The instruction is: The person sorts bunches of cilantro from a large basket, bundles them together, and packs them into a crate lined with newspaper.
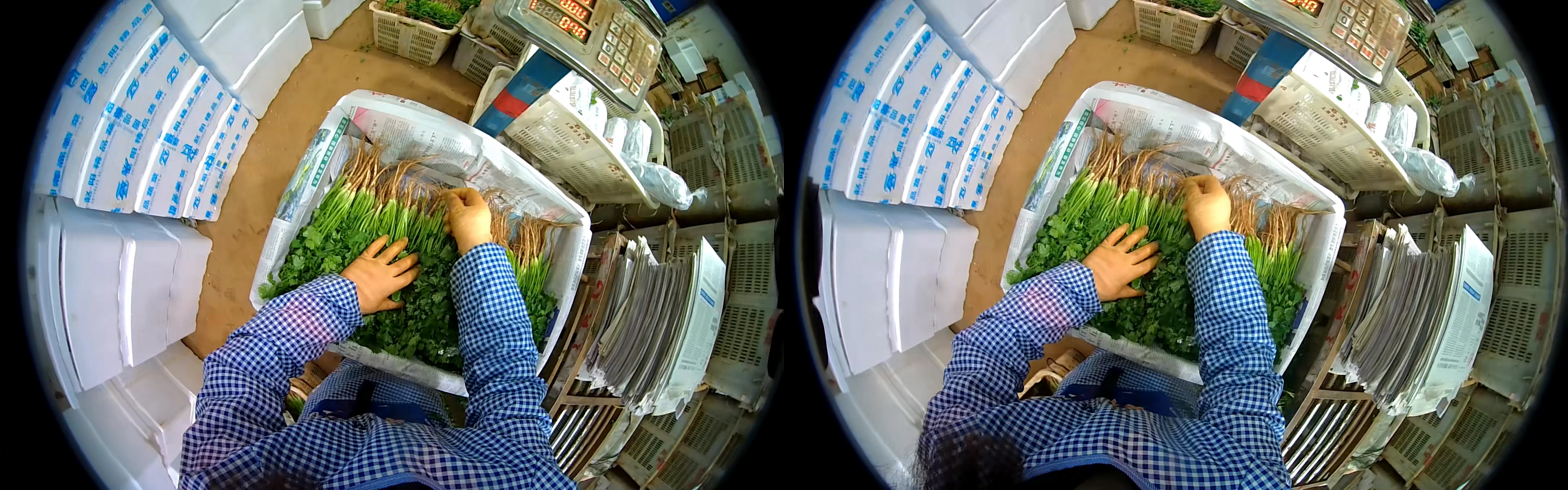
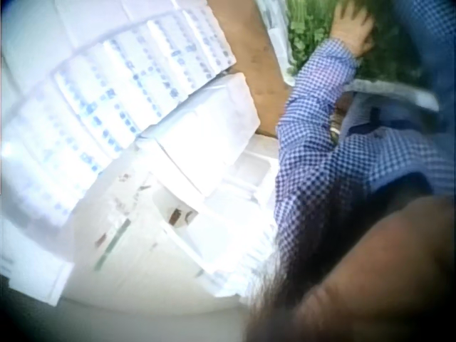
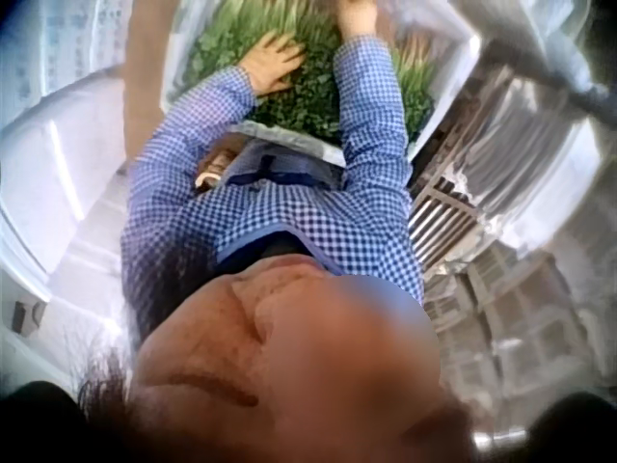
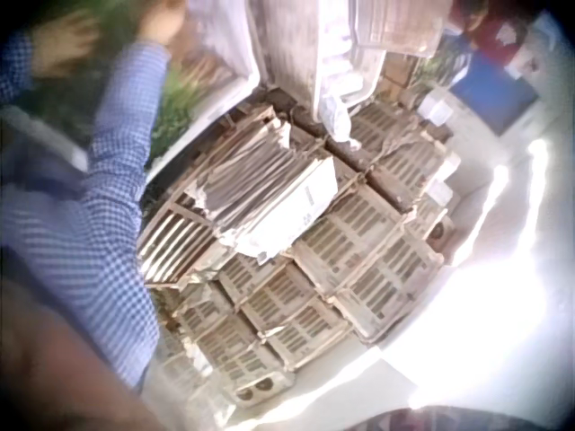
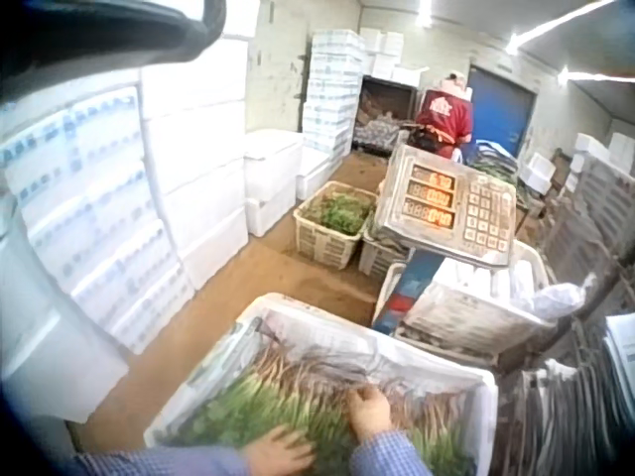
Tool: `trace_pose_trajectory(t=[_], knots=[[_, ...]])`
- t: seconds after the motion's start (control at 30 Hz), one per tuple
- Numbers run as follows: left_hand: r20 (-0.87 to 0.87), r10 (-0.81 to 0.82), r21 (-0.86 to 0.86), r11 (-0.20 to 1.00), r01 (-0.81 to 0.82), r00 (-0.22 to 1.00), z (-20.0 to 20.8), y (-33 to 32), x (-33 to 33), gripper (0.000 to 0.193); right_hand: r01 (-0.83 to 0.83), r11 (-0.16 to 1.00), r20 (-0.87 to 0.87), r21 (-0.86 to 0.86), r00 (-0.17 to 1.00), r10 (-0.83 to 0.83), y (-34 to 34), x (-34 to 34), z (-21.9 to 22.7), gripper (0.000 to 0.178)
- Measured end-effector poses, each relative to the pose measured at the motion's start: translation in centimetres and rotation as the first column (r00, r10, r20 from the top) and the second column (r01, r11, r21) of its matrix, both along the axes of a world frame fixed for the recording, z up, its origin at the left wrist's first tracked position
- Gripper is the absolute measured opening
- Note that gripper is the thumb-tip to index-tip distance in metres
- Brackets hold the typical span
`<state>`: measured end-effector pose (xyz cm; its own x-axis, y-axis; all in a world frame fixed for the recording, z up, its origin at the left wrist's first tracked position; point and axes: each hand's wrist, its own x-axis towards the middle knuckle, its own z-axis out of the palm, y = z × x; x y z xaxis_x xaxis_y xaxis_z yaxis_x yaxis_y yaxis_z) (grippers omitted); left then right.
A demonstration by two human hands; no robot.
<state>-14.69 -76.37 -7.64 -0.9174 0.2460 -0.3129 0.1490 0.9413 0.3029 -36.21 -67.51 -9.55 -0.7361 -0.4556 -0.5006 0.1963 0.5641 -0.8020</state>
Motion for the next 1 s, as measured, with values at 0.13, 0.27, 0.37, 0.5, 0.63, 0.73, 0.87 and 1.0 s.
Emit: trace_pose_trajectory(t=[0.13,0.27,0.37,0.5,0.63,0.73,0.87,1.0], knots=[[0.022,0.027,0.012,1.000,-0.028,0.999,0.3,0.0,-0.2,0.074,-0.352,0.746,-0.280,0.566,0.769,0.575,-2.5,1.9,2.0,0.045],[0.009,0.016,0.011,1.000,-0.016,1.000,0.0,0.1,-0.4,0.074,-0.279,0.801,-0.259,0.530,0.846,0.466,-2.7,0.6,0.8,0.042],[0.007,0.009,0.007,1.000,-0.009,1.000,-0.4,-0.4,-0.2,0.073,0.323,0.945,-0.017,-0.055,0.946,-0.324,0.2,-0.4,1.8,0.025],[0.045,-0.006,0.014,1.000,0.006,0.999,-0.1,-0.2,-0.5,0.071,0.406,0.867,0.069,-0.290,0.912,-0.404,9.0,0.6,10.2,0.016],[0.097,0.014,0.024,1.000,-0.016,0.995,0.8,-0.4,-0.3,0.068,-0.184,0.983,0.338,-0.011,0.924,0.177,21.2,5.2,15.8,0.013],[0.114,0.005,-0.002,1.000,-0.005,0.994,1.5,0.2,-1.0,0.068,-0.767,0.501,0.492,0.402,0.642,0.588,25.8,9.9,19.6,0.048],[0.126,0.023,0.004,1.000,-0.024,0.992,2.7,0.0,-1.1,0.071,-0.185,0.945,-0.338,0.269,0.901,0.273,32.2,11.9,20.2,0.047],[0.043,0.135,-0.004,0.991,-0.135,0.990,5.4,1.6,-2.4,0.065,0.092,0.990,-0.555,0.111,0.832,-0.015,32.2,9.7,24.9,0.041]])
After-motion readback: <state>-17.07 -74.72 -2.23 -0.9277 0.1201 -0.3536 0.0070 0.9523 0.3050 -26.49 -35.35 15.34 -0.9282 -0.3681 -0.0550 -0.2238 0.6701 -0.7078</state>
